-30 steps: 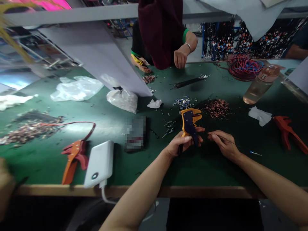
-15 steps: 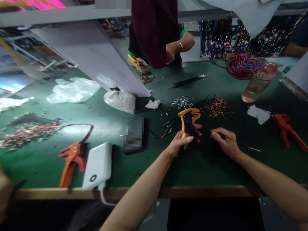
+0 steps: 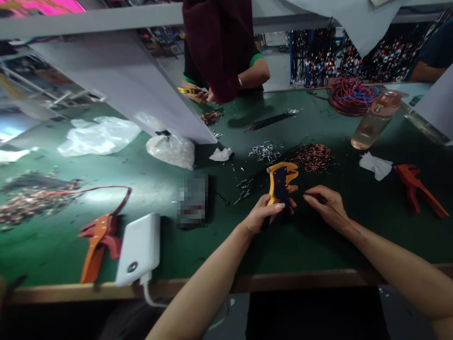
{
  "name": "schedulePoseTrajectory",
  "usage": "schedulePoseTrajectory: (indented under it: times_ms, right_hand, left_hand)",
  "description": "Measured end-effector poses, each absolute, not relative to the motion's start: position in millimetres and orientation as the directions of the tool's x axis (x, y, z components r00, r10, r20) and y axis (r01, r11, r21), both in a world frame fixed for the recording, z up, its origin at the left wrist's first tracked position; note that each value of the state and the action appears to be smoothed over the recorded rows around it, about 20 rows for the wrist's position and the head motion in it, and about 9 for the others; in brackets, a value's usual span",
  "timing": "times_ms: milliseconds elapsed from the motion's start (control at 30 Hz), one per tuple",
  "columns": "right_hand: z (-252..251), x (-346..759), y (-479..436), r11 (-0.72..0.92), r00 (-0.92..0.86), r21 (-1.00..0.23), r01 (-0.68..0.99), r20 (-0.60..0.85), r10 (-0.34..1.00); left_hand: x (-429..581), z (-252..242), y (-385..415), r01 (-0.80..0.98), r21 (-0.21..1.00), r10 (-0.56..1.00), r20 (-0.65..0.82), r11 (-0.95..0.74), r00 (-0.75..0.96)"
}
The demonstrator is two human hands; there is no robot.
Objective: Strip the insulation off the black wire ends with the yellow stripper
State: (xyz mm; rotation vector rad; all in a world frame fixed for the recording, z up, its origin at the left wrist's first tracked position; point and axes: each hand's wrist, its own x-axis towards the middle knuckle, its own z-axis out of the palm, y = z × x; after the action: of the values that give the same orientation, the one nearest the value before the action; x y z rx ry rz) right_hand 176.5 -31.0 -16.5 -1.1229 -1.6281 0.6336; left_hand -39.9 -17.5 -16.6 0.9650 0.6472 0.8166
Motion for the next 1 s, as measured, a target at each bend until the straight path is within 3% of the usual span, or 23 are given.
schedulePoseTrajectory:
  times_ms: [133, 300, 767, 1000]
  right_hand:
    - [-13.3, 177.2, -31.4, 0.503, -0.091, -0.761, 0.411, 0.515, 0.853]
    - [-14.7, 174.7, -31.2, 0.472, 0.004, -0.741, 0.478, 0.54, 0.842]
    - [-12.0, 181.0, -26.2, 0.194, 0.166, -0.962, 0.19, 0.226, 0.96]
    - [-8.3, 178.3, -32.5, 0.34, 0.123, -0.861, 0.378, 0.41, 0.904]
  left_hand:
    - [-39.8, -19.6, -19.0, -0.318, 0.89, 0.821, -0.1, 0.327, 0.563]
    - [-39.1, -18.6, -20.9, -0.313, 0.883, 0.806, -0.112, 0.349, 0.581]
    - [-39.2, -17.8, -18.2, -0.392, 0.83, 0.801, -0.103, 0.396, 0.59]
    - [-35.4, -15.0, -21.6, -0.379, 0.816, 0.792, -0.148, 0.436, 0.593]
